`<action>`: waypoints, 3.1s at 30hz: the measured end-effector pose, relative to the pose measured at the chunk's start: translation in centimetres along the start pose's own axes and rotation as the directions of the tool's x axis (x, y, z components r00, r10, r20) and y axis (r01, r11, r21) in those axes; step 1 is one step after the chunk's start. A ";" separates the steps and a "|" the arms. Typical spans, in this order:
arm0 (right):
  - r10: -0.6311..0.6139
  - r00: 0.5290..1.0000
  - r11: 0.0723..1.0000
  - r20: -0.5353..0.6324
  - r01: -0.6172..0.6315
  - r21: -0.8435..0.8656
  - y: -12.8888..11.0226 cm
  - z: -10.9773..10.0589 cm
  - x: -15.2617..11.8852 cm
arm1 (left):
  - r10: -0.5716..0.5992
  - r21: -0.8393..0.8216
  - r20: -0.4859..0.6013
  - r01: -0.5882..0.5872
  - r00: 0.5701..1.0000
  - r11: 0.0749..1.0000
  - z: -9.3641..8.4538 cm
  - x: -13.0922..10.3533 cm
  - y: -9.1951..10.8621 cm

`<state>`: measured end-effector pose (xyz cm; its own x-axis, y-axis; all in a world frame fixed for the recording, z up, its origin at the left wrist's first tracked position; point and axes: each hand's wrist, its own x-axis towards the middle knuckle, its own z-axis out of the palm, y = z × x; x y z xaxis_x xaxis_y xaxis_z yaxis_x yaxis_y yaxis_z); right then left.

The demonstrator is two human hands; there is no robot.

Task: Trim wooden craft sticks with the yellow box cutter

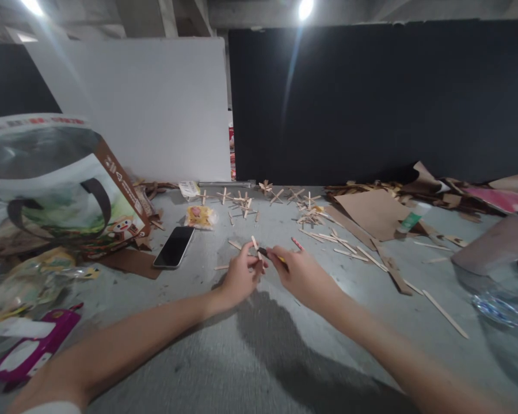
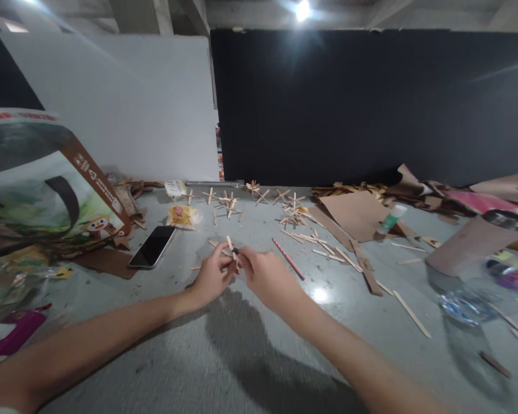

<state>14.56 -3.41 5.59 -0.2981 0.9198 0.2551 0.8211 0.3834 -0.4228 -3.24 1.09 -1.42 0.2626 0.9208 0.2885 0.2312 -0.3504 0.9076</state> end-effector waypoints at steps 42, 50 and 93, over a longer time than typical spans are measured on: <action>0.086 0.988 0.996 0.130 -0.089 0.024 -0.8 -1.9 1.2 | -0.019 -0.070 0.079 0.024 0.997 0.997 0.2 0.2 -0.7; 0.067 0.986 0.994 0.152 -0.080 0.080 -0.2 -2.3 2.2 | -0.039 -0.055 0.076 0.043 0.996 0.998 0.2 0.3 -0.7; 0.166 0.986 0.977 -0.023 -0.161 0.139 0.0 3.2 -1.0 | -0.102 -0.097 0.080 0.109 0.992 0.989 0.3 0.8 -0.6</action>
<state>13.28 -4.12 2.59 -0.1469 0.9685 0.2013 0.7828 0.2382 -0.5749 -2.91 2.00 -1.85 0.3113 0.9351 0.1693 0.1669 -0.2292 0.9590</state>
